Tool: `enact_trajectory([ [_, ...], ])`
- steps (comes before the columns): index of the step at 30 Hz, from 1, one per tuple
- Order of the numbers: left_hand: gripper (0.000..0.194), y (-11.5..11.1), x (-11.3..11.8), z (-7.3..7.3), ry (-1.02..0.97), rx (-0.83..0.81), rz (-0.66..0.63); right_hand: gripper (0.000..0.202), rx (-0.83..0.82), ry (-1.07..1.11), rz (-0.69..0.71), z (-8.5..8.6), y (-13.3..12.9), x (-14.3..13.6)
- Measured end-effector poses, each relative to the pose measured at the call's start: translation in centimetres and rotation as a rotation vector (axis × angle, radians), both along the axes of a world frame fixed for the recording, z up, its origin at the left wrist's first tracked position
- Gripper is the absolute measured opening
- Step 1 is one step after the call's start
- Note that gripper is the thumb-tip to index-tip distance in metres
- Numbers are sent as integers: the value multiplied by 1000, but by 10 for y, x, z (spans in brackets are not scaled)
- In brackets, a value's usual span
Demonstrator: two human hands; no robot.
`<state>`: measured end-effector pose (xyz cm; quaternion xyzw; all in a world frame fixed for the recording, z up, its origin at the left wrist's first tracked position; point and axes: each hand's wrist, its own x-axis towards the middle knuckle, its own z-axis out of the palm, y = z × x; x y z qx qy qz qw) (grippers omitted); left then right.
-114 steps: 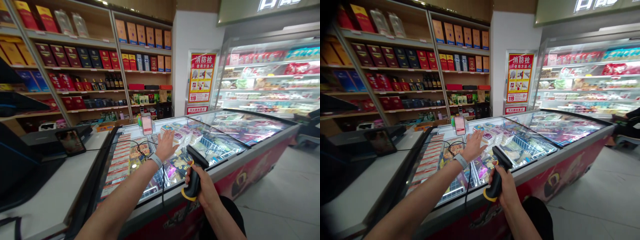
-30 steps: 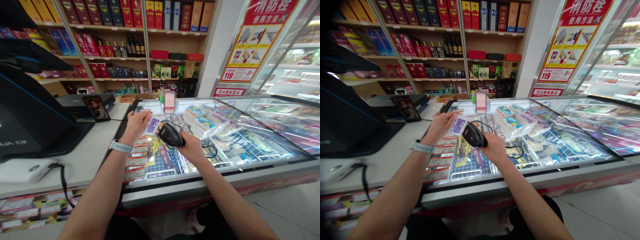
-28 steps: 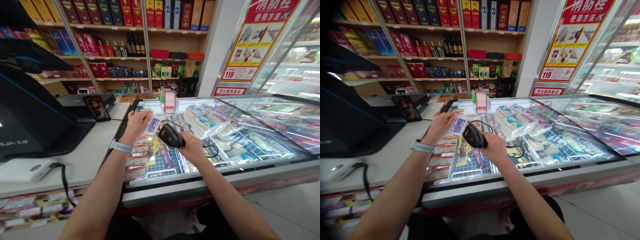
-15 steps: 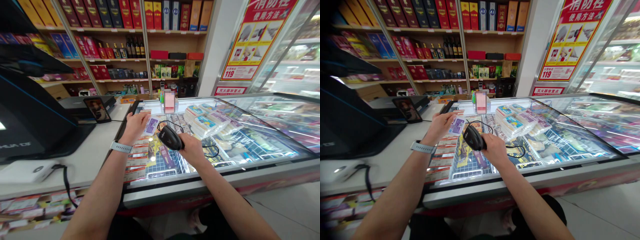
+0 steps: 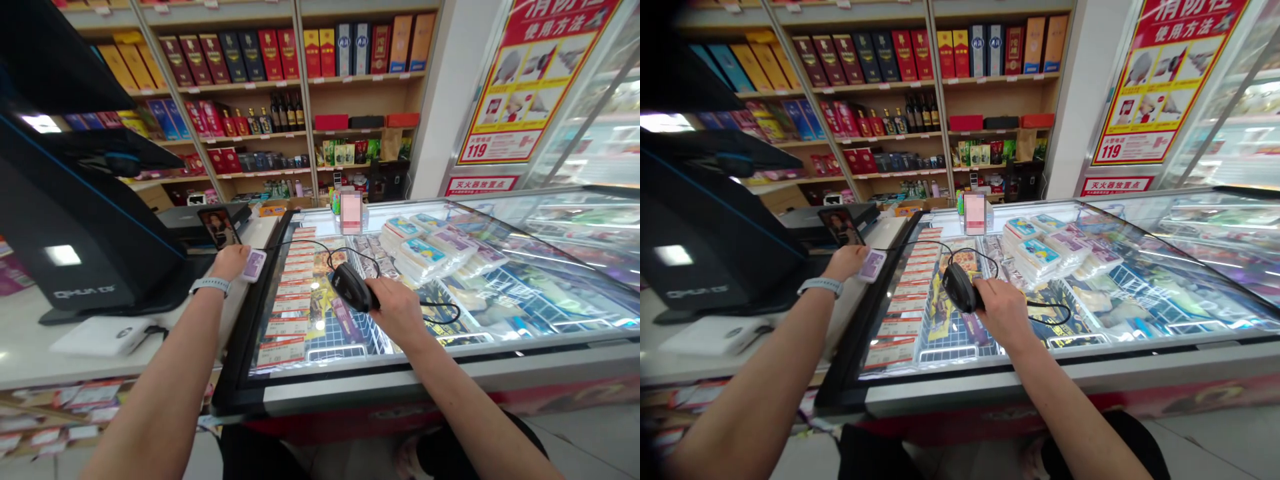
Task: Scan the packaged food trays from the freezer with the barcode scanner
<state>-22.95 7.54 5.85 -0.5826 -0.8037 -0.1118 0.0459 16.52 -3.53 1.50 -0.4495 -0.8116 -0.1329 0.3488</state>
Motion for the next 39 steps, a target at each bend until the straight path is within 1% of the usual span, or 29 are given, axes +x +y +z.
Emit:
enact_trajectory([
  [3,32,7,-2,-14,-15,-31,8,27,-5,14,-3,0,-1,1],
  [5,33,13,-1,-19,-26,-38,12,28,-12,18,-8,-2,0,1],
  [8,33,21,-4,-21,-39,-38,28,28,-24,9,-9,-3,0,3],
  [11,35,25,-14,-20,-45,-33,50,31,-33,9,3,-4,1,4],
  [13,36,25,-22,-22,-48,-27,56,33,-35,11,5,-5,1,4],
  [16,35,22,-29,-30,-51,-17,66,33,-31,6,1,-6,1,4],
  [20,36,14,-30,-40,-31,37,99,33,-23,19,17,-6,2,5],
  [22,36,9,-27,-38,-12,94,109,33,-22,29,16,-6,2,5],
  [25,40,5,-16,-25,6,186,89,32,-31,34,7,-4,0,4],
  [27,45,6,1,-13,8,237,29,29,-36,41,9,-3,-1,3],
  [28,46,8,13,-7,10,262,-19,28,-32,49,15,-2,-2,3],
  [30,48,12,47,1,16,315,-164,28,4,95,32,0,-3,2],
  [32,47,14,93,5,26,384,-424,27,69,169,41,2,-4,2],
  [34,49,14,148,3,39,395,-694,25,139,238,39,4,-6,3],
  [36,55,12,205,-3,75,367,-882,21,203,286,32,6,-7,4],
  [37,58,12,231,-6,100,348,-956,20,228,300,28,7,-8,5],
  [38,60,11,256,-9,129,332,-1024,20,247,311,23,8,-8,5],
  [39,62,12,277,-12,149,328,-1061,19,262,320,19,9,-8,6],
])
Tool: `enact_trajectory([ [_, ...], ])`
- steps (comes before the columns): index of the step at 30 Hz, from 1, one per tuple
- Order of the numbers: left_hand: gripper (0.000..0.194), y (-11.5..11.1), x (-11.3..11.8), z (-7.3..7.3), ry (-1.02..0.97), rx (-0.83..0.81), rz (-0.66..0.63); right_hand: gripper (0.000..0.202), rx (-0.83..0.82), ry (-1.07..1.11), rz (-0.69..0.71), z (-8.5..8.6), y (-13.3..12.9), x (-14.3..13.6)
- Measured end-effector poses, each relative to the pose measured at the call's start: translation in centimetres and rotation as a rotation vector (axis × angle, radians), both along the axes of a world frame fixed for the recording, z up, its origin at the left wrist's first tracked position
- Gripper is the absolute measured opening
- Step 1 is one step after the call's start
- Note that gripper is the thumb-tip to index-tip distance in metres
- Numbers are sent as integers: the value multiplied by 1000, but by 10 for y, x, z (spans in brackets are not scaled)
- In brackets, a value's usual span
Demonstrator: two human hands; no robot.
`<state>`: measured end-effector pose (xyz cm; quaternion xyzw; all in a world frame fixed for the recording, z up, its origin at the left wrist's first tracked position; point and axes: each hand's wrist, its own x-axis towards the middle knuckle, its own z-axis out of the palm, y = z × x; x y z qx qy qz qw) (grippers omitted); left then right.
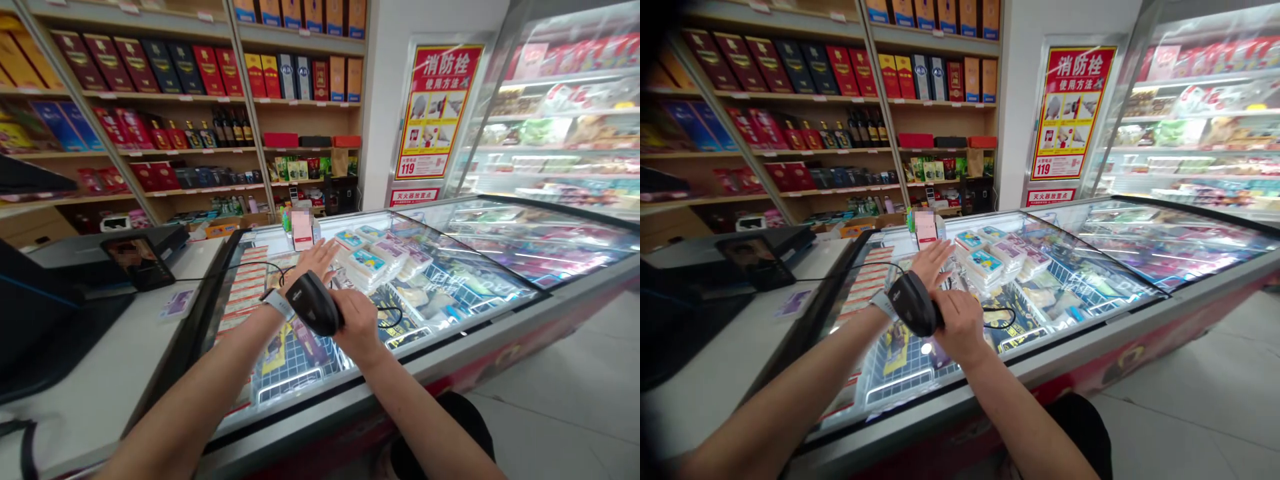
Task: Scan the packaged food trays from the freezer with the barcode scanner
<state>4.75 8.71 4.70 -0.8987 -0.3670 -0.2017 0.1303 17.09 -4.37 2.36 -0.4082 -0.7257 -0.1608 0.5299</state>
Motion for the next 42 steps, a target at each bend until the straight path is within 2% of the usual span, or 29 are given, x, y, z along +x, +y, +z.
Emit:
enact_trajectory([
  [2,63,1,32,-4,47,6,-61,20,5,10,-2,0,0,1],
  [4,57,4,49,-6,73,-6,-126,21,-7,18,-1,0,1,1],
  [6,47,8,55,-7,67,-27,-159,21,-18,21,-1,-1,1,1],
  [9,36,10,50,-7,5,-63,-169,20,-19,19,2,-1,2,1],
  [12,31,5,36,-5,-105,-109,-168,20,-31,17,-1,-2,1,0],
  [15,33,-5,10,-3,-277,-153,-109,18,-53,11,-7,-3,1,1],
  [22,40,-27,-89,4,-642,-348,80,27,-168,-81,43,-7,4,1],
  [25,43,-34,-124,-1,-768,-421,123,33,-250,-105,100,-7,5,-1],
  [27,46,-37,-139,-7,-860,-450,143,33,-285,-110,116,-7,5,-2],
  [30,49,-41,-149,-16,-999,-483,153,29,-311,-127,110,-7,5,-3],
  [33,54,-44,-147,-20,-1111,-535,135,27,-312,-147,123,-6,5,-5],
  [37,58,-51,-139,-18,-1220,-603,115,27,-333,-190,134,-6,6,-8],
  [42,51,-55,-138,-16,-1284,-678,121,27,-340,-214,134,-6,6,-11],
])
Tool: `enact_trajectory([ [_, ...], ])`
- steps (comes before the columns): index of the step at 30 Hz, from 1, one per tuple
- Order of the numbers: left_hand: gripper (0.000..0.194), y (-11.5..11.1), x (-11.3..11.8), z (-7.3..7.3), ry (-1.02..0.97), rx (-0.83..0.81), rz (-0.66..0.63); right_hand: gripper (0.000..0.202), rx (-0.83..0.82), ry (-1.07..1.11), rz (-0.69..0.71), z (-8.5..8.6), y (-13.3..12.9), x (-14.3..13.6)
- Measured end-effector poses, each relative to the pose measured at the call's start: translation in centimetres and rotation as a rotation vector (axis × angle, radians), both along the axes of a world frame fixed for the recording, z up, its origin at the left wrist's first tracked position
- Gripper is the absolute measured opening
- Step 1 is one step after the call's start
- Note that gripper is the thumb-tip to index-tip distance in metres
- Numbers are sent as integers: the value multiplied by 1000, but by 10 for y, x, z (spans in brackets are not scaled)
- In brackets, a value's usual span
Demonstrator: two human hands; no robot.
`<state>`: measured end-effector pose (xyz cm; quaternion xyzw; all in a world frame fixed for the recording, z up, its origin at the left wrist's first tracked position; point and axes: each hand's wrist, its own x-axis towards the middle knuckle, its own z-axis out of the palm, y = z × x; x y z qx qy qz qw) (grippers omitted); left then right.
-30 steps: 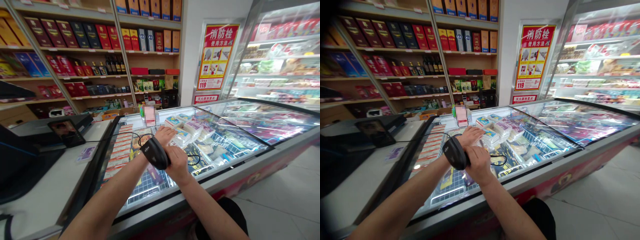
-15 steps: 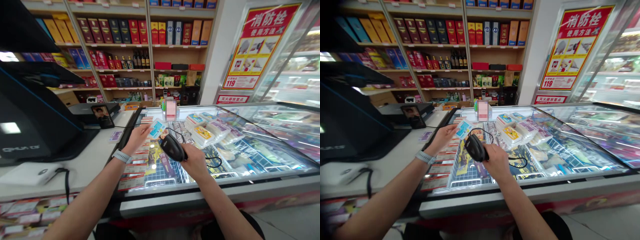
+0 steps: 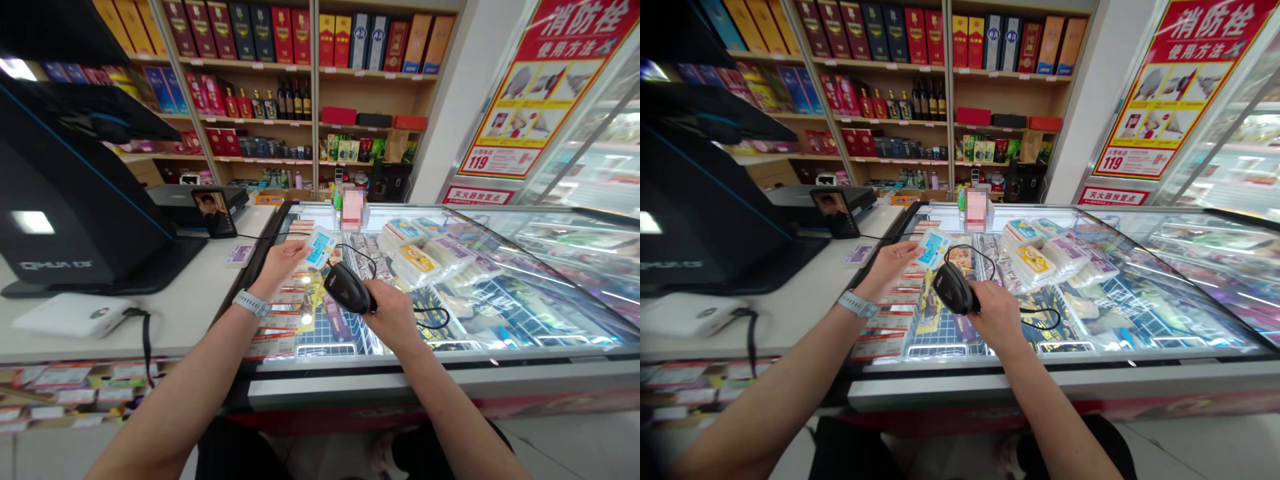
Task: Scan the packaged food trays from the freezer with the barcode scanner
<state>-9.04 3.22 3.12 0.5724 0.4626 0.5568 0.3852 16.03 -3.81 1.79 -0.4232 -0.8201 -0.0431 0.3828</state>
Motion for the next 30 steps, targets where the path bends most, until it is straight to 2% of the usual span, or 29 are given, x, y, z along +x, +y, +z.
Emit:
enact_trajectory([
  [9,45,1,0,-8,-47,-129,-101,27,12,30,-9,-1,-1,0],
  [14,56,-2,4,-6,-31,-83,-119,27,-9,45,-9,-2,0,1],
  [19,71,2,7,-11,-4,-48,-143,24,-31,43,8,-3,1,0],
  [24,72,3,7,-15,39,-31,-153,27,-39,35,-4,-3,2,0],
  [30,68,1,6,-12,75,15,-153,21,-50,6,-26,0,1,-1],
])
